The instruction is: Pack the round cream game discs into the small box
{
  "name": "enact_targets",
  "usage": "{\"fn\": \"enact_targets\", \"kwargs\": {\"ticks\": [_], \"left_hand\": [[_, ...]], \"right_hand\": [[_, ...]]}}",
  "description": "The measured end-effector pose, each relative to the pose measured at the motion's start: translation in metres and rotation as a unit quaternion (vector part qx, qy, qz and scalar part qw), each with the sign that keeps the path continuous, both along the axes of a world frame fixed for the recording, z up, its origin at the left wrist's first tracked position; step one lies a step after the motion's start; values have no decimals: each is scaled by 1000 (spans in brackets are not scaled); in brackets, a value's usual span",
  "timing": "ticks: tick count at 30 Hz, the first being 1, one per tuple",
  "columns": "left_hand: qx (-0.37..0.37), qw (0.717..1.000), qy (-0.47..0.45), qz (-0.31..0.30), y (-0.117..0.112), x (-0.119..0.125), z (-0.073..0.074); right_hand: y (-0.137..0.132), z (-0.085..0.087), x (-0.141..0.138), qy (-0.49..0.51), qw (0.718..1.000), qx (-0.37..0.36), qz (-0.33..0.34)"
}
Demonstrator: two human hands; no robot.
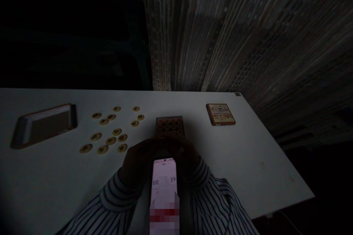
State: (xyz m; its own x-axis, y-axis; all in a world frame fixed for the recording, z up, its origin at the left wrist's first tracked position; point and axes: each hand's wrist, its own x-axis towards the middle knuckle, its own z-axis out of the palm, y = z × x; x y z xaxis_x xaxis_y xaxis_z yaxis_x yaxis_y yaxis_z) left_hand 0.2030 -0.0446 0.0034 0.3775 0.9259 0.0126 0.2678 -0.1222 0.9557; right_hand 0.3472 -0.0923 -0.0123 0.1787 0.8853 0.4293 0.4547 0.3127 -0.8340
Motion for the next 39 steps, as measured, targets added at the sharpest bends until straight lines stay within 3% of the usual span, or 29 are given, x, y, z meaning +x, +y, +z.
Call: {"fn": "enact_targets", "kwargs": {"ticks": [10, 17, 23, 29, 39], "left_hand": [[-44, 999, -24, -11, 2, 1, -5], [-22, 1000, -17, -4, 0, 3, -3], [7, 999, 34, 22, -2, 3, 1], [88, 985, 121, 90, 7, -3, -14], [97, 983, 151, 41, 10, -2, -25]], "right_hand": [[0, -4, 2, -89, 994, 58, -14], [3, -4, 5, -178, 977, 117, 0], [3, -2, 7, -199, 975, 99, -9], [1, 1, 18, -233, 967, 58, -89], [7, -14, 32, -310, 936, 33, -161]]}}
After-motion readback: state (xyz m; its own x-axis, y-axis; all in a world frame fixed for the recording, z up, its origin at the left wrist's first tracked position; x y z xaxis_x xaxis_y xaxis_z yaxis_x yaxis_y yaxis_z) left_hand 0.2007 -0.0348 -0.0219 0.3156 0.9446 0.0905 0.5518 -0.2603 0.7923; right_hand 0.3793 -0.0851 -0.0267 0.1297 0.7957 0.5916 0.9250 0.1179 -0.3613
